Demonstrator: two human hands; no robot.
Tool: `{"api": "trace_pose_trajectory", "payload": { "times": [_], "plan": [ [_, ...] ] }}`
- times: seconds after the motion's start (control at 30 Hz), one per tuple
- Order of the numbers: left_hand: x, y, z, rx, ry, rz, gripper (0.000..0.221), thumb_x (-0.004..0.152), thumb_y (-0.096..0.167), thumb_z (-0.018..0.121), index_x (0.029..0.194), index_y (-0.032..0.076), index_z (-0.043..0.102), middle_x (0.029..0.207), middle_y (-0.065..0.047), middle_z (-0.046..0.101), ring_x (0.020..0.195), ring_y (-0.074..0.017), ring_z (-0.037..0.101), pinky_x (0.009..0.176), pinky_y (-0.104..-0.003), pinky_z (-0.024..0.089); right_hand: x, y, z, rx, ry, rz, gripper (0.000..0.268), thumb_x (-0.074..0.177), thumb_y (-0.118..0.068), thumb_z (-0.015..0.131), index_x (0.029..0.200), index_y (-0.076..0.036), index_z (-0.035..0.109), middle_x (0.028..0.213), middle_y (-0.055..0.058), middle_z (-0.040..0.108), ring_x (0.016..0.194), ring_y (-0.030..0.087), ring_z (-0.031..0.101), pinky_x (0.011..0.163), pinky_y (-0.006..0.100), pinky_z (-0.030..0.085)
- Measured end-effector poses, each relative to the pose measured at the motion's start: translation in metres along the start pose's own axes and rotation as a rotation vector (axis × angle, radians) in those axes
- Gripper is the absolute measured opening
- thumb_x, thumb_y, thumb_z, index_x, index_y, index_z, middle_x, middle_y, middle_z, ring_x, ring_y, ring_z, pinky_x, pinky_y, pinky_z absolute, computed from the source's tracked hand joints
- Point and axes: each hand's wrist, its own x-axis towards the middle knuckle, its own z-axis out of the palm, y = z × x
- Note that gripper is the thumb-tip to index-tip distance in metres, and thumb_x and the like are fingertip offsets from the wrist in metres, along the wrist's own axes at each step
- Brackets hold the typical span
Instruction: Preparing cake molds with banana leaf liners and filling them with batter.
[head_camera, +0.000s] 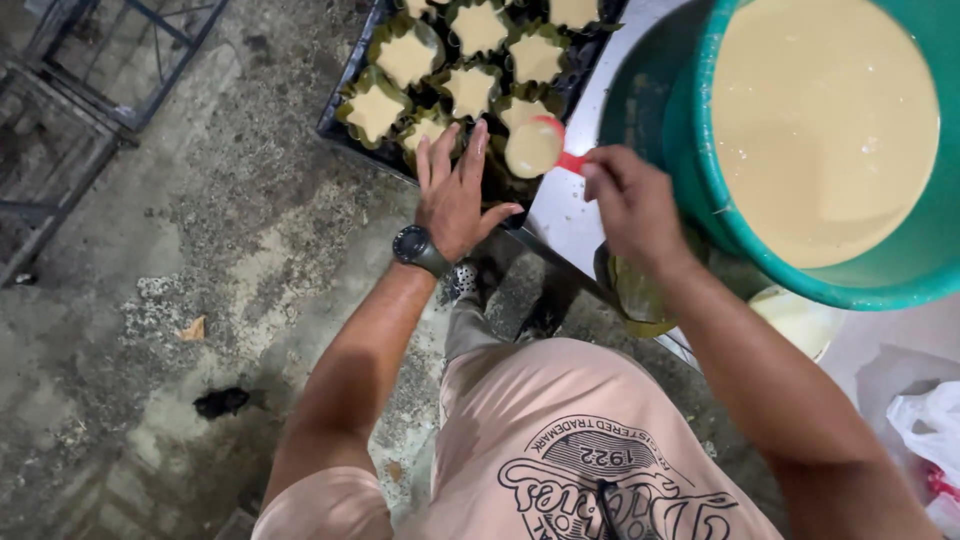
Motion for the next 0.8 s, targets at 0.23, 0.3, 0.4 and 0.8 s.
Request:
{"api": "trace_pose_trajectory", "payload": {
  "times": [0.23, 0.3, 0.4, 0.8],
  "plan": [
    [-0.004, -0.005, -0.003, -0.105, 0.070, -0.035, 0.129, 0.077, 0.067, 0.082, 0.163, 0.001, 0.011, 0.155, -0.019, 0.047, 0.150, -0.0443, 0.029, 0.123, -0.070, 0.013, -0.012, -0.027, 0.023, -0.829, -0.082, -0.642, 0.034, 0.090, 0.005, 0.063, 0.123, 0.000, 0.065, 0.101, 0.016, 0.067, 0.095, 0.035, 0.064, 0.085, 0.045, 0.054],
    [-0.005, -0.008, -0.011, -0.117, 0.088, -0.015, 0.134, 0.072, 0.073, 0.082, 0.161, 0.002, 0.012, 0.156, -0.023, 0.044, 0.148, -0.0454, 0.028, 0.121, -0.068, 0.014, -0.017, -0.046, 0.020, -0.876, -0.086, -0.695, 0.039, 0.085, 0.008, 0.063, 0.124, 0.002, 0.065, 0.104, 0.015, 0.067, 0.095, 0.034, 0.063, 0.089, 0.046, 0.054],
    [-0.008, -0.016, -0.016, -0.120, 0.088, 0.024, 0.138, 0.069, 0.079, 0.080, 0.162, 0.002, 0.013, 0.157, -0.016, 0.046, 0.149, -0.0446, 0.029, 0.123, -0.067, 0.015, -0.024, -0.074, 0.011, -0.955, -0.049, -0.836, 0.040, 0.085, 0.006, 0.066, 0.125, 0.005, 0.064, 0.108, 0.017, 0.067, 0.094, 0.032, 0.062, 0.091, 0.044, 0.053],
    [0.000, -0.028, -0.007, -0.068, 0.015, 0.103, 0.131, 0.070, 0.045, 0.095, 0.161, 0.003, 0.012, 0.145, -0.015, 0.060, 0.147, -0.0427, 0.034, 0.123, -0.068, 0.013, -0.031, -0.115, 0.006, -1.068, 0.047, -0.885, 0.037, 0.088, 0.008, 0.068, 0.125, 0.008, 0.063, 0.110, 0.018, 0.066, 0.095, 0.031, 0.062, 0.085, 0.042, 0.052]
  ]
}}
